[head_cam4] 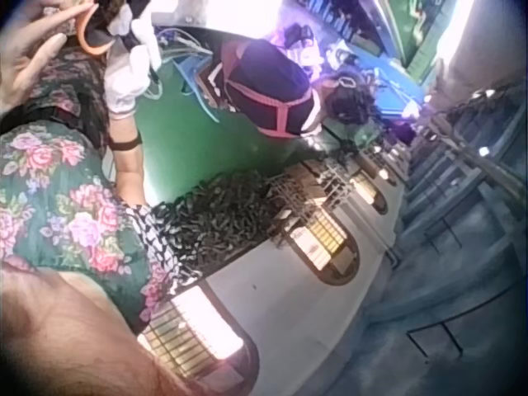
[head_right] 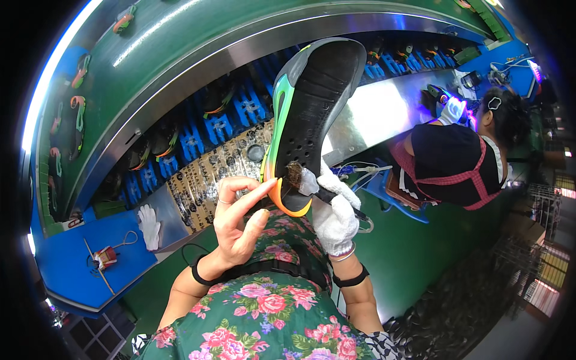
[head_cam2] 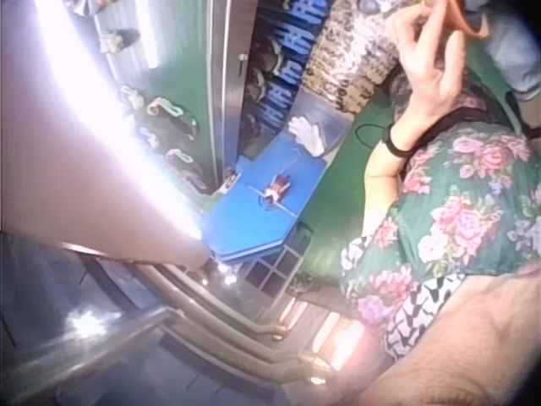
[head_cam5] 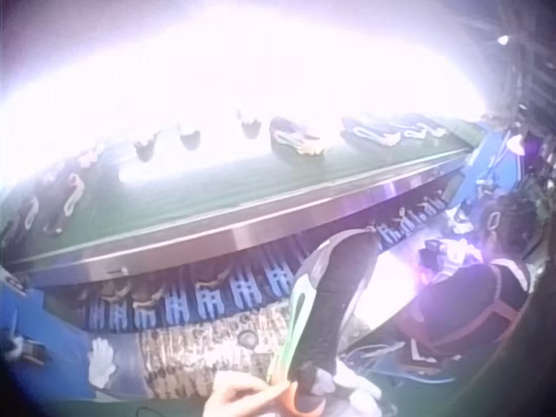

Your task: Applying glue to the edges and bottom of shoe soles using a brush.

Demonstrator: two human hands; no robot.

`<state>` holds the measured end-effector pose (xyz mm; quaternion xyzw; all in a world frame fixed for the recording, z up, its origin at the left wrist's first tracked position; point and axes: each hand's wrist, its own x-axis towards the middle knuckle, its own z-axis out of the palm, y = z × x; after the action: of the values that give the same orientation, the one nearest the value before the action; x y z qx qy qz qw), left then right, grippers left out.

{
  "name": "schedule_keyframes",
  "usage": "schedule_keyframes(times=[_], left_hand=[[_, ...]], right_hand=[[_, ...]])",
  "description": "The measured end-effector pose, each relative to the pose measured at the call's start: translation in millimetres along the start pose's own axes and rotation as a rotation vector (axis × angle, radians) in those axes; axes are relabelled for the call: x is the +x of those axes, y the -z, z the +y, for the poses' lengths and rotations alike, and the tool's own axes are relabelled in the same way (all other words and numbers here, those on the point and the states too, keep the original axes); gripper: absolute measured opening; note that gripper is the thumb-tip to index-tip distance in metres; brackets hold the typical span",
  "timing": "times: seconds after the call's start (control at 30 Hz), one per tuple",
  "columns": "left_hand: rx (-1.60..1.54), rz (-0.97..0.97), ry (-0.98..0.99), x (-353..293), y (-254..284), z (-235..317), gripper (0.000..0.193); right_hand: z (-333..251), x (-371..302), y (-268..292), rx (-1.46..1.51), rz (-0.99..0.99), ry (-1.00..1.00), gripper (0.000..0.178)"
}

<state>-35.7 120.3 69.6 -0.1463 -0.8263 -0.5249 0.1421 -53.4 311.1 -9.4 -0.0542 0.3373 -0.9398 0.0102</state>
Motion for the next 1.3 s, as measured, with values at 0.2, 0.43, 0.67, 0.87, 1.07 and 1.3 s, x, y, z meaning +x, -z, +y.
schedule_keyframes(times=[0.2,0.43,0.67,0.87,1.07,1.3], left_hand=[[-0.275,-0.038,0.159,11.4,2.7,5.9,0.042],[-0.399,0.121,-0.095,80.0,45.3,-13.7,0.063],[0.929,0.22,0.022,193.4,140.8,-103.4,0.074],[1.454,0.187,0.068,146.2,177.3,-129.1,0.075],[1.251,0.29,-0.043,82.4,195.8,-81.0,0.047],[-0.936,0.079,0.511,31.4,27.6,-68.8,0.095]], right_hand=[[-4.8,-0.3,-4.7,-0.05,-0.016,0.027,0.036],[7.3,-4.9,-2.8,-0.028,-0.079,0.019,0.038],[9.4,-11.0,-1.3,-0.022,-0.05,0.01,0.037],[9.2,-13.5,2.5,-0.036,-0.041,0.032,0.035],[8.3,-11.8,7.2,0.037,-0.041,0.023,0.035],[22.1,-4.1,-4.5,0.106,-0.135,-0.019,0.047]])
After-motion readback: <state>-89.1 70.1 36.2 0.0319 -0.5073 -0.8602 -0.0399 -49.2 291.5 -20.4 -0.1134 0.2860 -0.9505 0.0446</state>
